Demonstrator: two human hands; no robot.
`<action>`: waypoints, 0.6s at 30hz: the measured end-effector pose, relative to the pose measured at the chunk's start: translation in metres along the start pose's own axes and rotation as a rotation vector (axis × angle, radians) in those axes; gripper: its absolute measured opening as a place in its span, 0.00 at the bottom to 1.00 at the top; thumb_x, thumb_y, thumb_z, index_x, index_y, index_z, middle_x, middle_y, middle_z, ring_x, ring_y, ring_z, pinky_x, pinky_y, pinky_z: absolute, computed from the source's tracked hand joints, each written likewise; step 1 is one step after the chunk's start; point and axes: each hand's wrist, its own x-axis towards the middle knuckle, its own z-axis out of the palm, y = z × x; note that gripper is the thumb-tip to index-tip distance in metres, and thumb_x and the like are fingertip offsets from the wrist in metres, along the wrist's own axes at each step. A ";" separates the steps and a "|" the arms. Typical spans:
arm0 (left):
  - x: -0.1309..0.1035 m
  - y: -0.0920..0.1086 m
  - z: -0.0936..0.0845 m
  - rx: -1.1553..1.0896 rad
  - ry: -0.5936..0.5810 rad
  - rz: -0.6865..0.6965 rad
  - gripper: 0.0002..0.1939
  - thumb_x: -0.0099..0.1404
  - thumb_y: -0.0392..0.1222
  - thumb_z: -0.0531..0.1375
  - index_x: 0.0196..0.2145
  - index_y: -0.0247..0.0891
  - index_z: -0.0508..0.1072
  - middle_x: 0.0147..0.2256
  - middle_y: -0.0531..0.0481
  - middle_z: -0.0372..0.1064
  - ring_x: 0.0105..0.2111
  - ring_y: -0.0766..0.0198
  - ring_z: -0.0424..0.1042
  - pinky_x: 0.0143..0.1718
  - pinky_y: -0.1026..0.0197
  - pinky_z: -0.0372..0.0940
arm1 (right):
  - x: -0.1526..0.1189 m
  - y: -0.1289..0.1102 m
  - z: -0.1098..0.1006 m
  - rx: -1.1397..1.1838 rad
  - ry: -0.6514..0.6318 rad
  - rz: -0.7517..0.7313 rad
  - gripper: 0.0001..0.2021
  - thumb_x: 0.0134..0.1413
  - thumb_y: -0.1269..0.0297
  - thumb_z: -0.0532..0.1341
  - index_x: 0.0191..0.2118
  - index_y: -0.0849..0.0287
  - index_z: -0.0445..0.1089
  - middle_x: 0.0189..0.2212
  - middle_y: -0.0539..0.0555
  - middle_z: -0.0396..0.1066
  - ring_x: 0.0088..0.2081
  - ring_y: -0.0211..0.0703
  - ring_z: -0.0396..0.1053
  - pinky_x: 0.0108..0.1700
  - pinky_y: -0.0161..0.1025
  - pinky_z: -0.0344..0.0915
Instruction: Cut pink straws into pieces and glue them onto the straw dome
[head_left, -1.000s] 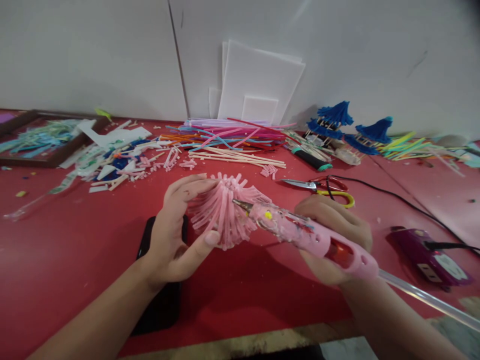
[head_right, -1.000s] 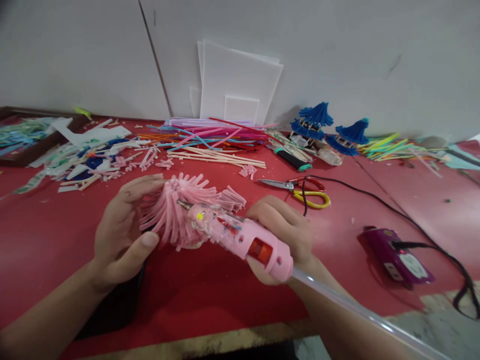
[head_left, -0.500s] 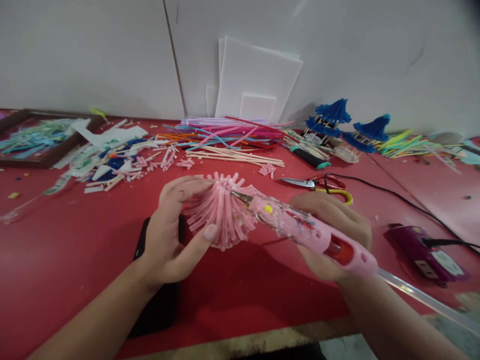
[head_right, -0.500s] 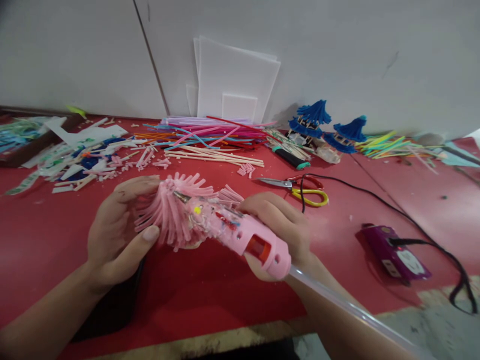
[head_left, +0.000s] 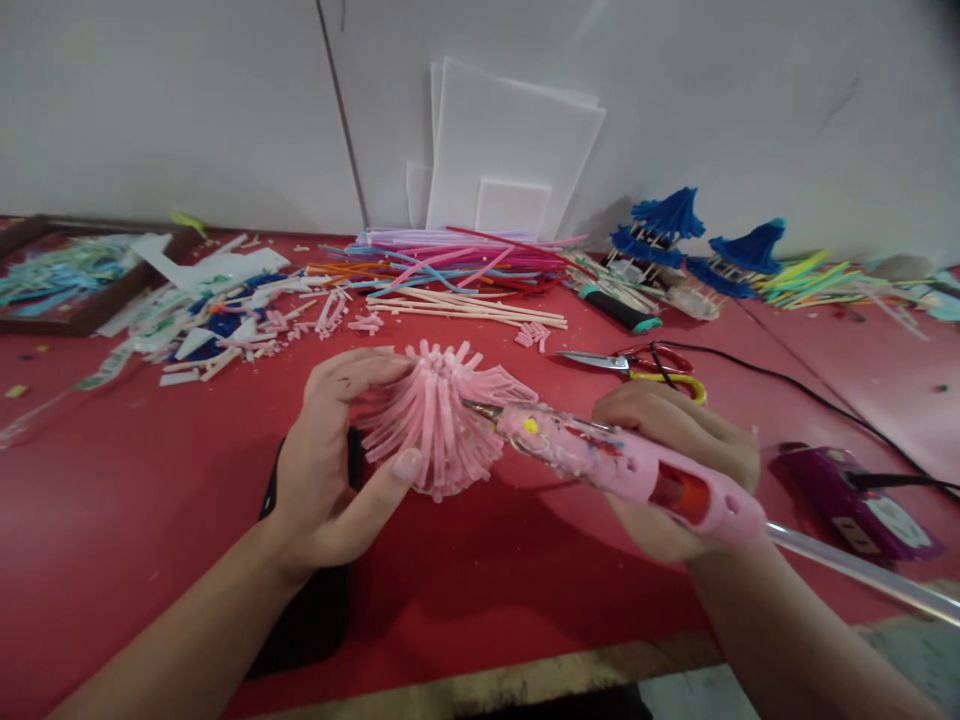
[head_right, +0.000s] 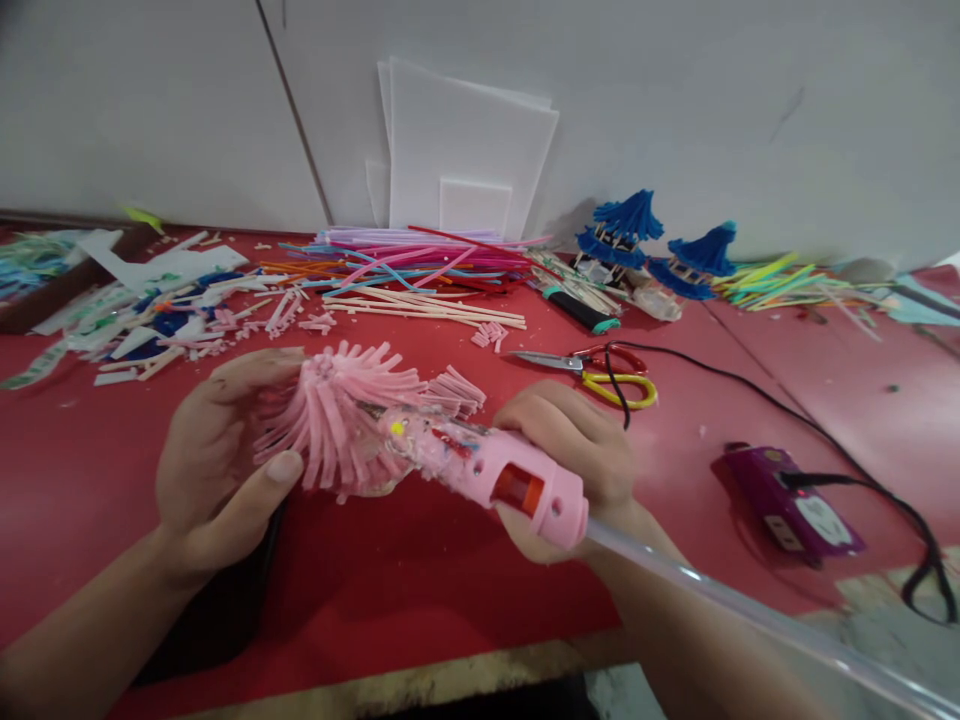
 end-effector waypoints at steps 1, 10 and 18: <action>0.000 0.000 0.000 -0.002 -0.001 0.004 0.28 0.61 0.40 0.60 0.59 0.43 0.62 0.53 0.44 0.64 0.54 0.47 0.62 0.58 0.41 0.59 | 0.000 0.001 0.000 0.001 -0.004 -0.003 0.04 0.51 0.65 0.58 0.34 0.58 0.64 0.26 0.52 0.65 0.27 0.40 0.63 0.27 0.39 0.60; 0.002 0.001 0.003 0.011 0.052 0.029 0.27 0.61 0.41 0.60 0.58 0.44 0.64 0.50 0.44 0.67 0.52 0.49 0.65 0.55 0.43 0.61 | -0.001 -0.001 -0.004 -0.013 -0.028 0.053 0.03 0.45 0.70 0.56 0.30 0.57 0.62 0.23 0.50 0.63 0.24 0.38 0.60 0.26 0.39 0.56; 0.000 -0.001 0.002 -0.017 0.060 0.004 0.27 0.59 0.40 0.61 0.58 0.44 0.65 0.51 0.44 0.67 0.52 0.49 0.65 0.55 0.43 0.60 | -0.003 -0.002 -0.011 -0.045 -0.067 0.107 0.04 0.44 0.69 0.55 0.30 0.56 0.63 0.24 0.49 0.63 0.25 0.39 0.63 0.26 0.39 0.59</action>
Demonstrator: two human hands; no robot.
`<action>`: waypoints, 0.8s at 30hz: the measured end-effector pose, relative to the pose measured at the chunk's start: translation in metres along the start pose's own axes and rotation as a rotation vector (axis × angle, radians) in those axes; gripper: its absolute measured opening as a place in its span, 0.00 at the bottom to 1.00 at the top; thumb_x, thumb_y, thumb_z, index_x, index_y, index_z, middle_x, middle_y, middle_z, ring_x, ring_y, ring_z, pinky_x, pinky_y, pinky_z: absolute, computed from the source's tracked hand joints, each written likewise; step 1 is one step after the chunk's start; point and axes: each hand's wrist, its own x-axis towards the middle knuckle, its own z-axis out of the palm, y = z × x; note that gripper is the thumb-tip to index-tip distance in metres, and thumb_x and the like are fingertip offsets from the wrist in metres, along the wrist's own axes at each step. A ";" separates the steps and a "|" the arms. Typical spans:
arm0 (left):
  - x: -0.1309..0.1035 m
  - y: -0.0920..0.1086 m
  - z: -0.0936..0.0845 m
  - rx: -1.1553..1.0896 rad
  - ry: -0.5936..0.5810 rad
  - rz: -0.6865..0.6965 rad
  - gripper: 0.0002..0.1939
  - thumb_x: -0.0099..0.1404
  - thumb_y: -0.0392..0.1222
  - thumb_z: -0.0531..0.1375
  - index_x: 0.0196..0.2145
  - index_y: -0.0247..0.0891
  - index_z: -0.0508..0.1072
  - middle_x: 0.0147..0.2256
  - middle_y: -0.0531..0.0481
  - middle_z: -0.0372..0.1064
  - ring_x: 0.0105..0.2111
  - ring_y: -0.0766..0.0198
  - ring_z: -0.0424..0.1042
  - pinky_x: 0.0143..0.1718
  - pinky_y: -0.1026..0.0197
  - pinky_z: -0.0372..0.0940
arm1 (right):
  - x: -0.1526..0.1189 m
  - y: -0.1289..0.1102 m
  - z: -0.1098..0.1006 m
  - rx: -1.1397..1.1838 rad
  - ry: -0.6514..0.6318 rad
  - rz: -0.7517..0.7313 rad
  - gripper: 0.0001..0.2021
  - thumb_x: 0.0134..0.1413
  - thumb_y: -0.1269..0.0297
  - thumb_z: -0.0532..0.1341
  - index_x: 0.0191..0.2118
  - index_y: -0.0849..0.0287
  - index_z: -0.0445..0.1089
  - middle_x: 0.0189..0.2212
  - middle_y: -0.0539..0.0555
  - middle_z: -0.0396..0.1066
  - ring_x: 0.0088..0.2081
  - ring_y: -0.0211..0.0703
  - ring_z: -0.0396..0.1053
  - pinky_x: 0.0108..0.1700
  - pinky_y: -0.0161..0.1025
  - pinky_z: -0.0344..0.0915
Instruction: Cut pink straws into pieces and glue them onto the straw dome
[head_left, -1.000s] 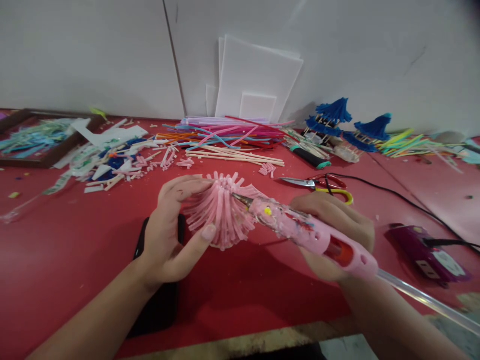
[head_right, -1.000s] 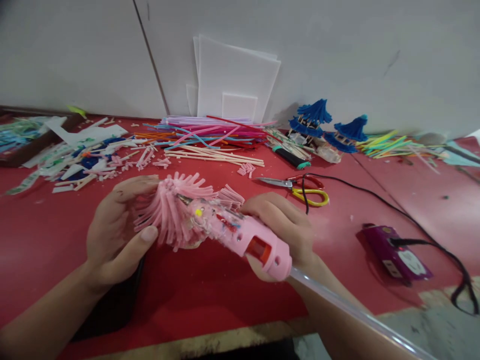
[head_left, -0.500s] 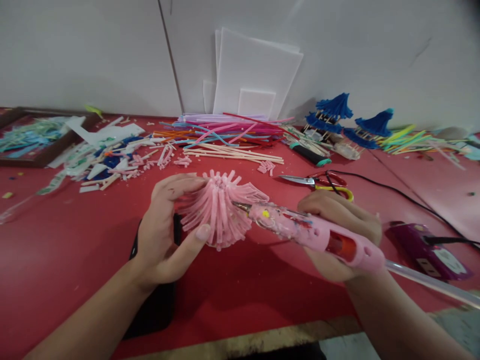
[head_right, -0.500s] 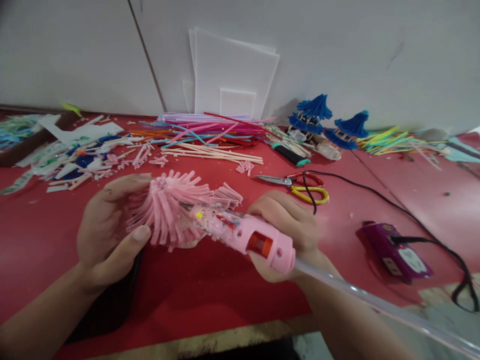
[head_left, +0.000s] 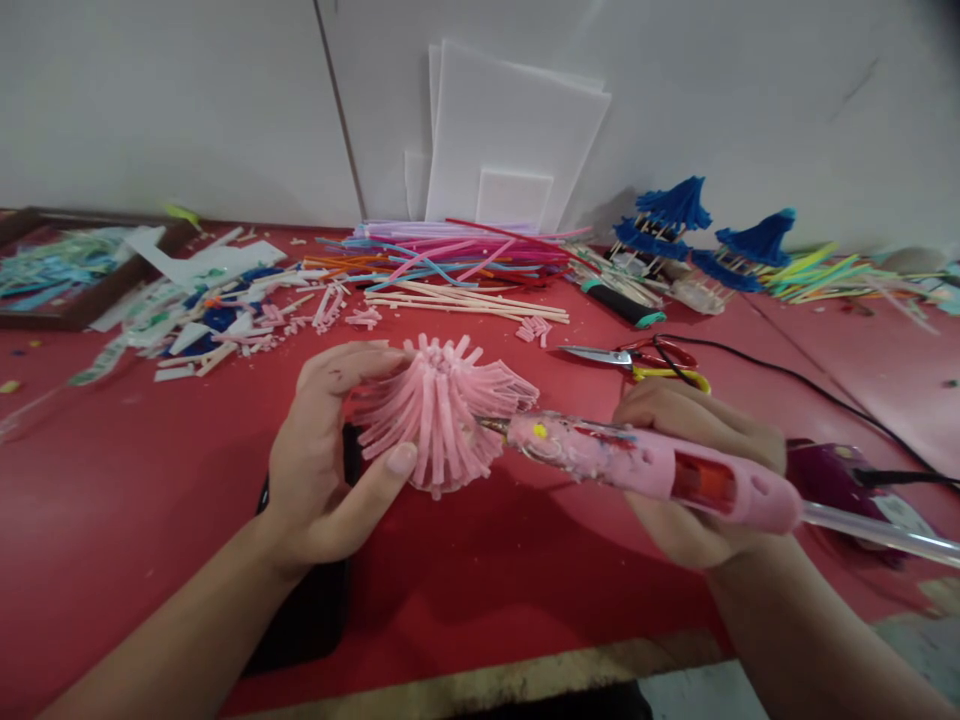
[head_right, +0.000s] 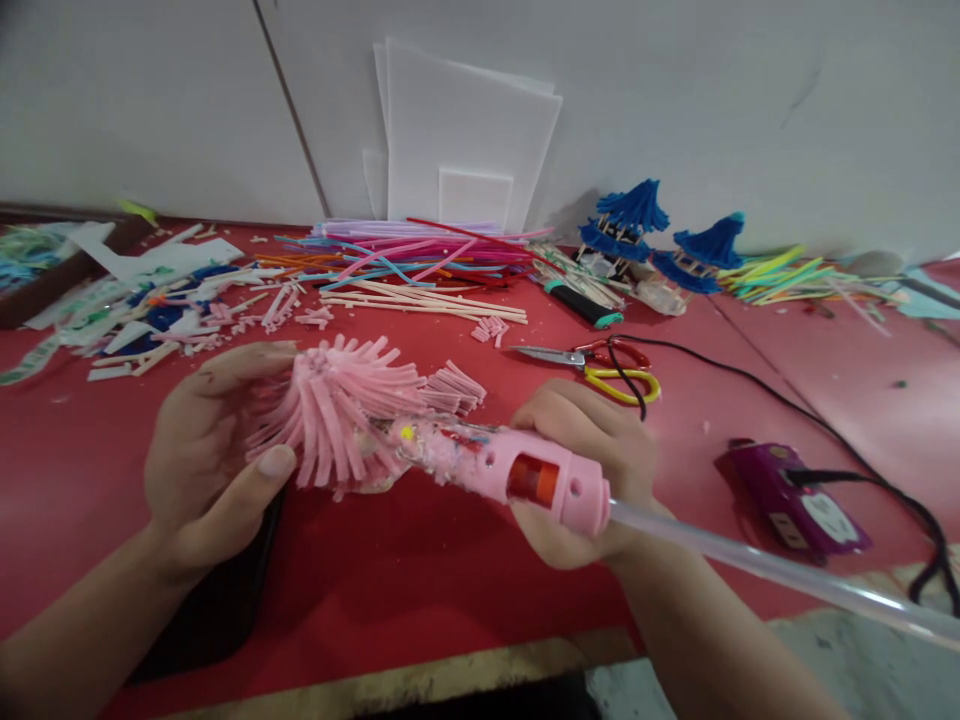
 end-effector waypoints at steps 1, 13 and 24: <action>0.000 0.000 0.000 -0.006 0.003 -0.003 0.27 0.60 0.40 0.61 0.58 0.44 0.66 0.51 0.44 0.67 0.53 0.49 0.65 0.56 0.43 0.60 | 0.000 0.000 -0.001 0.000 0.002 0.004 0.03 0.44 0.69 0.55 0.30 0.56 0.63 0.24 0.49 0.63 0.24 0.39 0.63 0.26 0.39 0.59; 0.001 0.000 0.002 -0.003 -0.002 0.014 0.27 0.61 0.41 0.61 0.58 0.43 0.65 0.51 0.44 0.67 0.52 0.51 0.65 0.55 0.45 0.60 | 0.002 0.007 -0.011 0.011 -0.075 -0.011 0.03 0.47 0.62 0.55 0.28 0.54 0.62 0.21 0.49 0.62 0.22 0.39 0.61 0.23 0.40 0.57; 0.005 0.002 -0.001 0.086 -0.019 0.088 0.27 0.64 0.52 0.57 0.58 0.40 0.65 0.52 0.41 0.67 0.55 0.45 0.61 0.57 0.37 0.56 | 0.002 -0.004 -0.006 0.003 -0.086 -0.109 0.07 0.58 0.68 0.54 0.39 0.60 0.68 0.31 0.56 0.71 0.33 0.42 0.71 0.34 0.40 0.68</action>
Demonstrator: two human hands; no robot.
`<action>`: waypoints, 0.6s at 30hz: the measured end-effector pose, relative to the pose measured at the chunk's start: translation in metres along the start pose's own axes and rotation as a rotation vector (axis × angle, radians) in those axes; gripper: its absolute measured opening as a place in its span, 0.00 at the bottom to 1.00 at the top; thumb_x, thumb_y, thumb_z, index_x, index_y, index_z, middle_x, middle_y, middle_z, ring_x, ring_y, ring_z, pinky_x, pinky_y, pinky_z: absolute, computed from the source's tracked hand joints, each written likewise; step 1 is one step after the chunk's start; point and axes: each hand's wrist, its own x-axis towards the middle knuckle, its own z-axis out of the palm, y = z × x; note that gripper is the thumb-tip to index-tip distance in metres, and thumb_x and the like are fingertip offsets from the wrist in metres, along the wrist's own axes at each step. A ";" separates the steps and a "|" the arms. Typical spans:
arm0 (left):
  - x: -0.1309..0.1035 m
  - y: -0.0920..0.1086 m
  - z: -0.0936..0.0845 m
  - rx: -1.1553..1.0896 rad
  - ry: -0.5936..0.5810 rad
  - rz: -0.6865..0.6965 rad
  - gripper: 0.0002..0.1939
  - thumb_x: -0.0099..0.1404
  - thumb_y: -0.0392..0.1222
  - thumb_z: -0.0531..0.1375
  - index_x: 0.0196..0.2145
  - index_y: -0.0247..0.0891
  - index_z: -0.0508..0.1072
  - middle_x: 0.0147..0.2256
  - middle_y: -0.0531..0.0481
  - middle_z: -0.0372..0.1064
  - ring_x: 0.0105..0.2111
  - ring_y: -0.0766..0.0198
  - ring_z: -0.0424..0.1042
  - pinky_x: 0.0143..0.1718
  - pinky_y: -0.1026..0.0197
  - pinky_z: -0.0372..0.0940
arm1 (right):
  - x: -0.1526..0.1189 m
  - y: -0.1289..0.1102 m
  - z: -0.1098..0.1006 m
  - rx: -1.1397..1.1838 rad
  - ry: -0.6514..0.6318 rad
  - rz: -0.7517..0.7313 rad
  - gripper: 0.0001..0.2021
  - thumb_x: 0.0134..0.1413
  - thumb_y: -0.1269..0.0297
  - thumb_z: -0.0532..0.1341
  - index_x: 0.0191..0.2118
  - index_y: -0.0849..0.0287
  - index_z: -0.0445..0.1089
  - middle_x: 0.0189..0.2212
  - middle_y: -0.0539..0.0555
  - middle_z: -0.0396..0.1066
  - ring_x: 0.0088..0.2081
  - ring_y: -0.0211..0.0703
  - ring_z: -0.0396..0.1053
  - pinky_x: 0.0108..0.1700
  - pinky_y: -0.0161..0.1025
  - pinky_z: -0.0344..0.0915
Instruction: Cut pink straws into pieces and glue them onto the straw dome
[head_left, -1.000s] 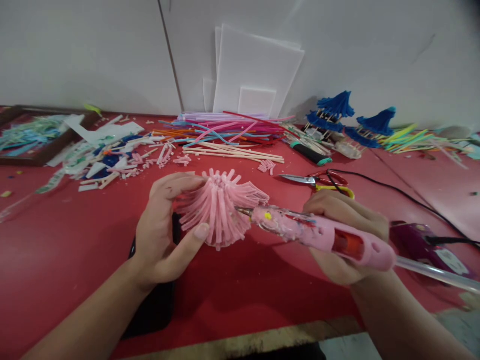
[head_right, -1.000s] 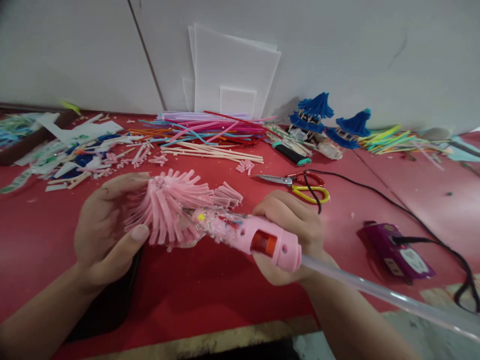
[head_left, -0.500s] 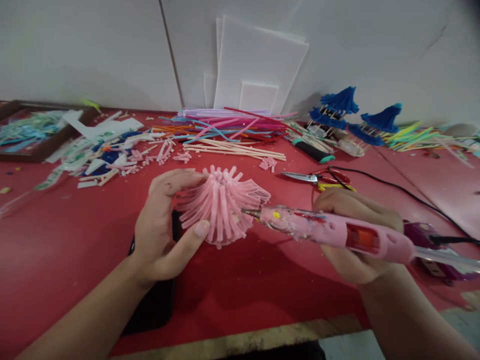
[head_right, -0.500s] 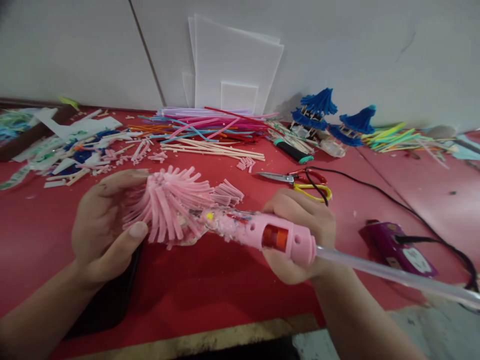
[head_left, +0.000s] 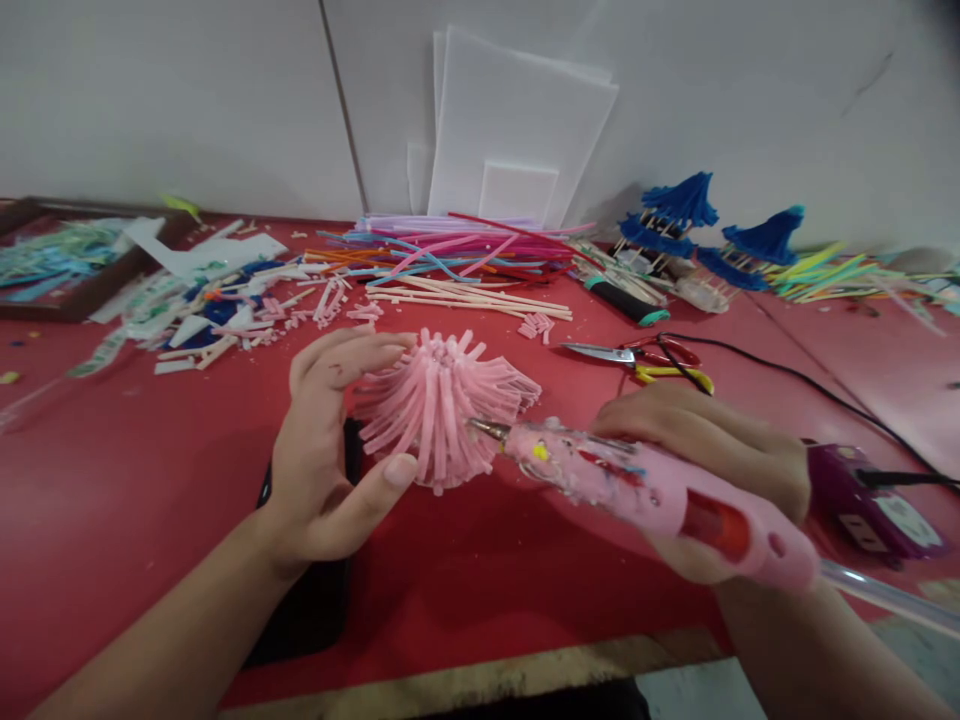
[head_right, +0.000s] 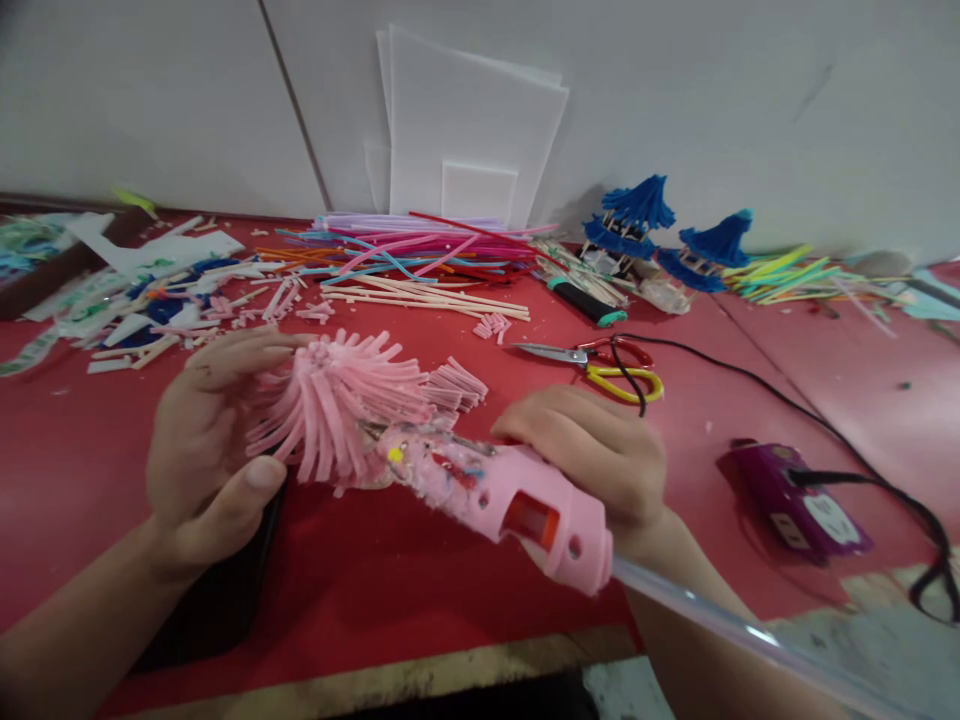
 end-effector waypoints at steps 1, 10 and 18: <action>0.000 0.000 0.000 0.007 -0.003 0.003 0.27 0.64 0.52 0.57 0.58 0.40 0.64 0.52 0.41 0.67 0.55 0.45 0.61 0.57 0.37 0.56 | 0.000 0.001 0.001 -0.001 0.002 -0.020 0.07 0.58 0.68 0.54 0.39 0.60 0.67 0.31 0.56 0.70 0.33 0.42 0.71 0.34 0.40 0.68; 0.002 0.001 0.000 0.064 -0.014 0.002 0.26 0.64 0.53 0.55 0.57 0.41 0.63 0.52 0.43 0.66 0.53 0.47 0.62 0.55 0.39 0.58 | -0.001 0.002 0.000 -0.013 0.006 -0.057 0.07 0.61 0.70 0.50 0.36 0.58 0.64 0.26 0.54 0.65 0.28 0.42 0.64 0.30 0.41 0.62; 0.005 0.001 0.002 0.208 -0.005 0.136 0.41 0.54 0.67 0.62 0.58 0.40 0.64 0.48 0.41 0.69 0.52 0.44 0.63 0.53 0.42 0.60 | 0.001 0.004 -0.003 0.010 -0.031 -0.064 0.07 0.63 0.67 0.50 0.35 0.59 0.64 0.26 0.54 0.63 0.28 0.43 0.63 0.29 0.41 0.59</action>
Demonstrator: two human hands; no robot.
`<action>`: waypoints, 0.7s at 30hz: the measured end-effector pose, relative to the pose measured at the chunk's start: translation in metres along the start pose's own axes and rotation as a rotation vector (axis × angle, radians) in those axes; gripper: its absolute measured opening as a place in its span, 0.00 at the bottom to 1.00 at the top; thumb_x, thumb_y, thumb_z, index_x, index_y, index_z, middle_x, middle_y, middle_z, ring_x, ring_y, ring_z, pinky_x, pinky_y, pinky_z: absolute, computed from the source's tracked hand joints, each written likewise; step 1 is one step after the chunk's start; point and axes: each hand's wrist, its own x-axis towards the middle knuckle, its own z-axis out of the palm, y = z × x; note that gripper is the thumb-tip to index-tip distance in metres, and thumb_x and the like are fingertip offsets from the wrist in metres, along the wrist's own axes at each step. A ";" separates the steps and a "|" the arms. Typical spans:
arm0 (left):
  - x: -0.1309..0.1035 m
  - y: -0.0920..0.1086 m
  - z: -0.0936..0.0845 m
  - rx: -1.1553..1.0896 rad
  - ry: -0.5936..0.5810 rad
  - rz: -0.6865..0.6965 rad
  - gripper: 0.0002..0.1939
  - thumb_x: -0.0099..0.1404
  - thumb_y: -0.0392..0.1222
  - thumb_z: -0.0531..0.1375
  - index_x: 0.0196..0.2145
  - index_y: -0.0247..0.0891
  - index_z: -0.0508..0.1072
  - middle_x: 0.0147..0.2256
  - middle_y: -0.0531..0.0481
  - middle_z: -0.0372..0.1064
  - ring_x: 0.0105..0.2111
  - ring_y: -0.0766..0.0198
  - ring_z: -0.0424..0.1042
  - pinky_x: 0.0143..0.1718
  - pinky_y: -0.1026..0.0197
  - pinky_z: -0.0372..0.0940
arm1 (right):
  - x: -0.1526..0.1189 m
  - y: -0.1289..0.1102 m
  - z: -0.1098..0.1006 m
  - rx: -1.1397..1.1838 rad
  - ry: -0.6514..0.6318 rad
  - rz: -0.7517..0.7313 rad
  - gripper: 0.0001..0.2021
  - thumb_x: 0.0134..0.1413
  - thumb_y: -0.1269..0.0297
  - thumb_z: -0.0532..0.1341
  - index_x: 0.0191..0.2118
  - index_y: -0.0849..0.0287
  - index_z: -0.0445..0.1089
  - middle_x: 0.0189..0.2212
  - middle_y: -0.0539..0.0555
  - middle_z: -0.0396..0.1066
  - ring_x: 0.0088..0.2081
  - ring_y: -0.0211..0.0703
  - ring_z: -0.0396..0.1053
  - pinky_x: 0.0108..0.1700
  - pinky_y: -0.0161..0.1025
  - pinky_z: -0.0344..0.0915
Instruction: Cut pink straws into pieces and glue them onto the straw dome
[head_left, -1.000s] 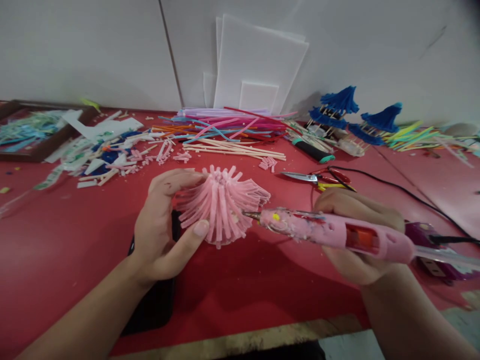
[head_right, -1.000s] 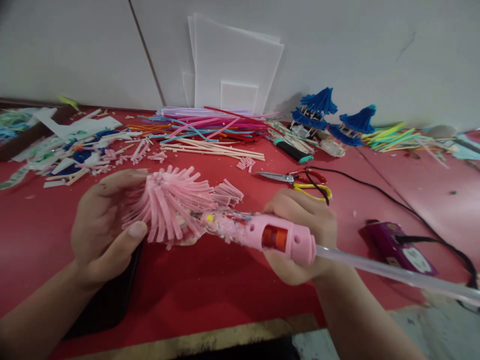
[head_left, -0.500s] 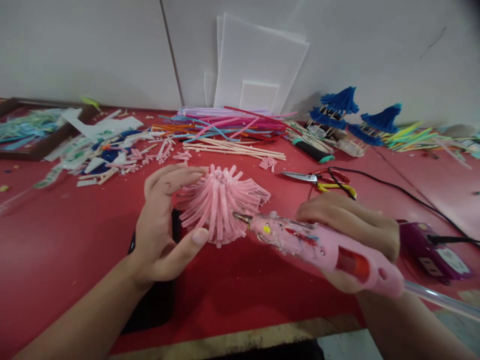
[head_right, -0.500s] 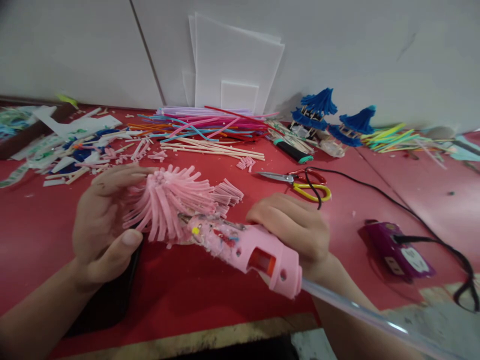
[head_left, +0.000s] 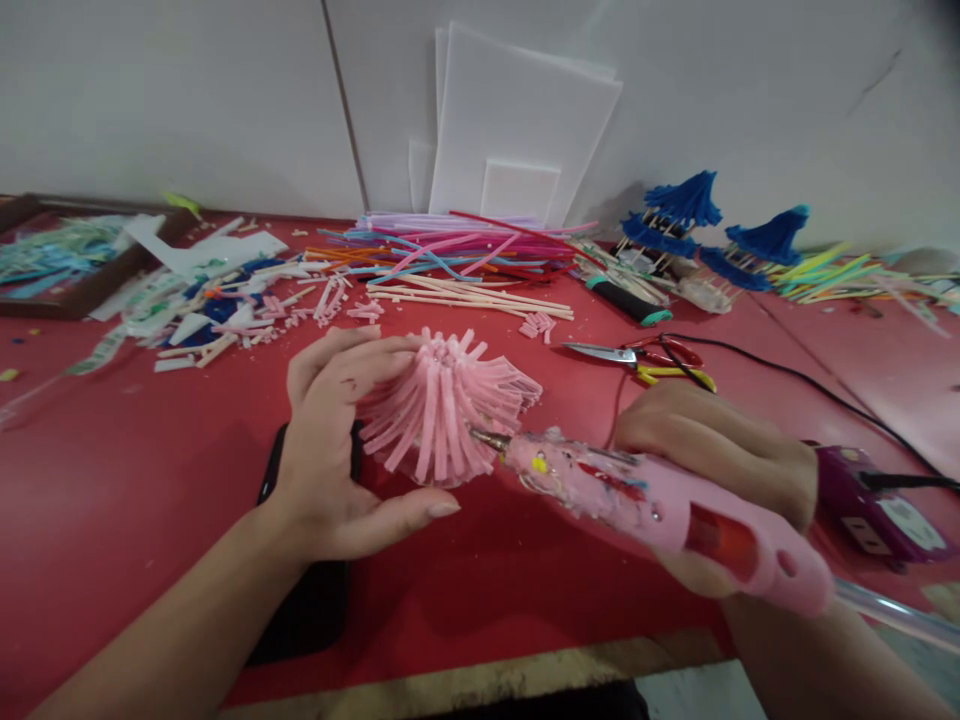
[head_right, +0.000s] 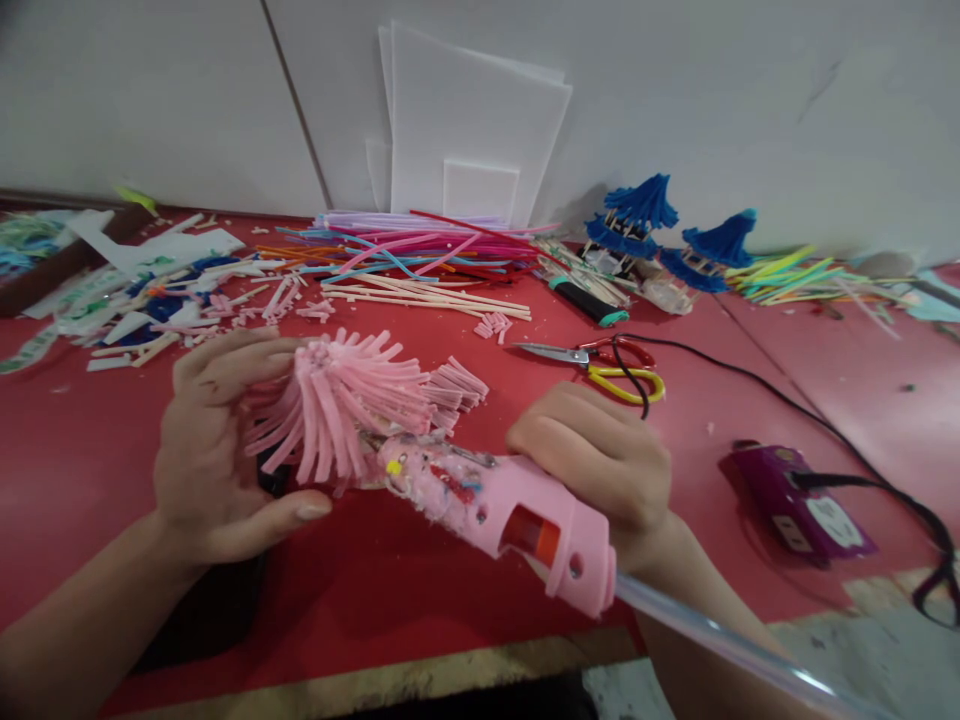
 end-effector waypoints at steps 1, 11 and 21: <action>0.000 0.000 0.000 0.004 0.005 -0.005 0.42 0.53 0.68 0.62 0.58 0.41 0.63 0.48 0.41 0.69 0.51 0.44 0.64 0.52 0.41 0.60 | 0.000 0.000 0.000 0.004 0.003 -0.003 0.07 0.63 0.65 0.51 0.35 0.59 0.63 0.26 0.54 0.63 0.27 0.42 0.63 0.29 0.41 0.59; -0.001 -0.002 0.002 0.019 0.018 -0.030 0.44 0.52 0.69 0.62 0.59 0.39 0.63 0.48 0.41 0.68 0.51 0.45 0.65 0.51 0.43 0.63 | -0.001 0.006 -0.013 0.009 -0.091 -0.031 0.06 0.62 0.68 0.52 0.36 0.58 0.65 0.27 0.56 0.67 0.29 0.43 0.68 0.31 0.41 0.64; -0.008 -0.006 0.002 -0.027 0.027 -0.104 0.43 0.50 0.57 0.69 0.60 0.46 0.60 0.48 0.42 0.68 0.50 0.45 0.67 0.51 0.41 0.66 | -0.043 0.092 -0.032 -0.398 -0.334 0.132 0.24 0.46 0.80 0.56 0.50 0.58 0.68 0.38 0.62 0.76 0.39 0.48 0.73 0.38 0.46 0.62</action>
